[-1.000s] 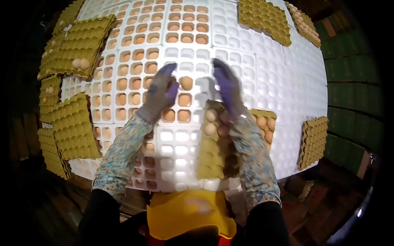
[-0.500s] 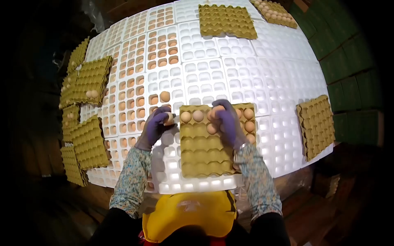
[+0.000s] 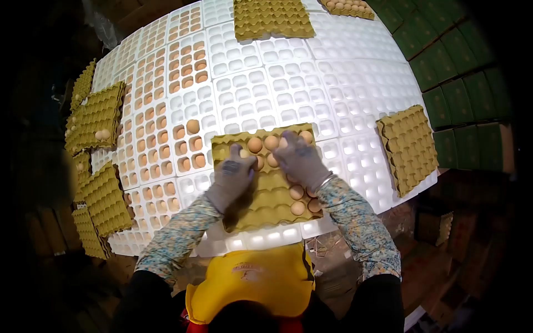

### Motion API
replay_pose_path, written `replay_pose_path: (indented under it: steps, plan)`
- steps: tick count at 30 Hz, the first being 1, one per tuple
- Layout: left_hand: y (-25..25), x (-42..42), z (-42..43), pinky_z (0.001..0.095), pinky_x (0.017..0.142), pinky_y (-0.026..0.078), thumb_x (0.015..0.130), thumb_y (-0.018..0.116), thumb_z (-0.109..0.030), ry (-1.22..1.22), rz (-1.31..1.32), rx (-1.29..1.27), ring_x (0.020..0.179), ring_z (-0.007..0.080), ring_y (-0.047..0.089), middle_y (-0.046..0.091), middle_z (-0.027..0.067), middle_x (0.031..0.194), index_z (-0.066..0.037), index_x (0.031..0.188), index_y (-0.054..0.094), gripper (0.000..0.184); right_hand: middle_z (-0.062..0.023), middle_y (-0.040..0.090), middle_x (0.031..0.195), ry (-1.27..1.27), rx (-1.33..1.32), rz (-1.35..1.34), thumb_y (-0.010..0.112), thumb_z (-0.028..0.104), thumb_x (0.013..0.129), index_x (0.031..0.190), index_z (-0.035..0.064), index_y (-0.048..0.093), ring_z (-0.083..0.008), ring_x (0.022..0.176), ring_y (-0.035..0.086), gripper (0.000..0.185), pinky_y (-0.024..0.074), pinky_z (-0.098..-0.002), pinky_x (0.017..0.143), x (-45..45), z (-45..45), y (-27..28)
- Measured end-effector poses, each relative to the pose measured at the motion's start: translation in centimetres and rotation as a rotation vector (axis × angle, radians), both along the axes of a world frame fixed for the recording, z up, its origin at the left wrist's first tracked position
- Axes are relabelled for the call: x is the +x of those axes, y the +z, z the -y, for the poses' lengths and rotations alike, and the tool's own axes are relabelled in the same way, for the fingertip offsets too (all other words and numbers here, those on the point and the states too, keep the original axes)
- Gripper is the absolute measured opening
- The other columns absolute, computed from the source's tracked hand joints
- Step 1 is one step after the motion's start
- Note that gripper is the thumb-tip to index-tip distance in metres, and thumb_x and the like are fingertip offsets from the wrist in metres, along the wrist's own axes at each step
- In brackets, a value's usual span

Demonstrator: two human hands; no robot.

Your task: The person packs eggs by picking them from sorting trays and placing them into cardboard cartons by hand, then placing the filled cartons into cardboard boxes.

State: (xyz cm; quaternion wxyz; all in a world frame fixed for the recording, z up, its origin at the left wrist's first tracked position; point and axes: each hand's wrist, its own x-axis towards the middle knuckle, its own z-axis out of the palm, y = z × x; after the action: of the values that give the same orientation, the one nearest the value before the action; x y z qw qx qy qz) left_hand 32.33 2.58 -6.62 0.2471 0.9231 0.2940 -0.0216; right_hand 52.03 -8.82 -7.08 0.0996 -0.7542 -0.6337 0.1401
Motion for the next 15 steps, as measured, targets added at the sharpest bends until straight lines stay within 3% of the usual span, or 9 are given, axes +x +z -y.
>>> replay_pose_path:
  steps: [3,4,5,6,7,10,11,13,15]
  plan:
    - [-2.9,2.2,3.1,0.0461,0.066,0.059,0.090,0.060,-0.009,0.139,0.047,0.290,0.082,0.0369,0.069,0.056,0.0287,0.125,-0.006,0.094,0.065,0.007,-0.0174,0.048,0.140,0.027,-0.021,0.159,0.085,0.023,0.073,0.119,0.0182,0.068,-0.0382,0.111,0.060,0.050,0.0600,-0.0452,0.082,-2.5,0.5,-2.3]
    - [-3.8,2.7,3.4,0.0461,0.066,0.059,0.090,0.060,-0.009,0.166,0.045,0.297,0.082,0.0369,0.069,0.056,0.0287,0.125,-0.006,0.094,0.065,0.007,-0.0176,0.049,0.138,-0.027,-0.026,0.244,0.086,0.024,0.071,0.119,0.0177,0.068,-0.0381,0.112,0.060,0.052,0.0595,-0.0457,0.083,-2.8,0.4,-3.0]
    - [-4.3,2.7,2.8,0.0472,0.074,0.058,0.089,0.067,-0.018,0.162,0.027,0.208,0.091,0.0377,0.068,0.056,0.0262,0.125,-0.005,0.102,0.066,0.019,-0.0178,0.050,0.137,-0.075,-0.020,0.321,0.087,0.025,0.070,0.119,0.0172,0.068,-0.0379,0.113,0.060,0.054,0.0590,-0.0461,0.084,-3.5,-0.3,-3.3]
    - [-4.3,1.8,1.8,0.0483,0.081,0.058,0.088,0.074,-0.028,0.160,0.004,0.128,0.101,0.0386,0.068,0.056,0.0237,0.124,-0.005,0.110,0.066,0.033,-0.0168,0.053,0.132,-0.100,0.095,0.105,0.088,0.027,0.068,0.117,0.0126,0.069,-0.0365,0.115,0.059,0.054,0.0573,-0.0445,0.087,-2.4,-0.2,-3.1]
    - [-3.6,0.4,0.7,0.0483,0.081,0.058,0.088,0.074,-0.028,0.193,-0.015,0.157,0.101,0.0386,0.068,0.056,0.0237,0.124,-0.005,0.110,0.066,0.033,-0.0189,0.053,0.131,-0.162,-0.006,-0.153,0.079,0.032,0.075,0.118,0.0096,0.070,-0.0358,0.113,0.061,0.050,0.0539,-0.0486,0.093,-1.8,-0.5,-0.3]
    - [-0.2,-3.5,-3.1,0.0422,0.091,0.055,0.073,0.089,-0.036,0.339,0.446,-0.286,0.107,0.0314,0.065,0.061,0.0186,0.125,-0.004,0.118,0.070,0.059,-0.0161,0.054,0.126,-0.300,0.034,-0.592,0.083,0.035,0.075,0.113,0.0104,0.073,-0.0345,0.109,0.063,0.046,0.0541,-0.0428,0.094,0.0,-1.4,2.2]
    - [0.1,-5.3,-5.6,0.0380,0.096,0.055,0.077,0.088,-0.034,0.330,0.450,-0.197,0.104,0.0306,0.067,0.063,0.0176,0.123,-0.004,0.119,0.070,0.055,-0.0154,0.054,0.126,-0.340,0.117,-0.766,0.084,0.036,0.075,0.112,0.0113,0.073,-0.0345,0.109,0.064,0.046,0.0540,-0.0412,0.094,0.3,-2.4,2.8]
    - [-1.6,-8.6,-11.6,0.0376,0.093,0.056,0.077,0.088,-0.032,0.474,0.538,-0.124,0.104,0.0289,0.067,0.063,0.0153,0.121,-0.005,0.117,0.070,0.051,-0.0147,0.055,0.130,-0.319,0.240,-0.809,0.087,0.032,0.072,0.111,0.0111,0.073,-0.0336,0.109,0.064,0.046,0.0540,-0.0387,0.093,0.1,-6.8,2.0]
    - [-2.1,-9.6,-18.8,0.0376,0.090,0.056,0.076,0.089,-0.032,0.599,0.429,-0.073,0.103,0.0270,0.066,0.063,0.0131,0.120,-0.006,0.115,0.070,0.050,-0.0125,0.054,0.134,-0.138,0.226,-0.596,0.087,0.032,0.072,0.109,0.0086,0.072,-0.0340,0.112,0.063,0.046,0.0543,-0.0400,0.094,-2.1,-13.3,2.8]
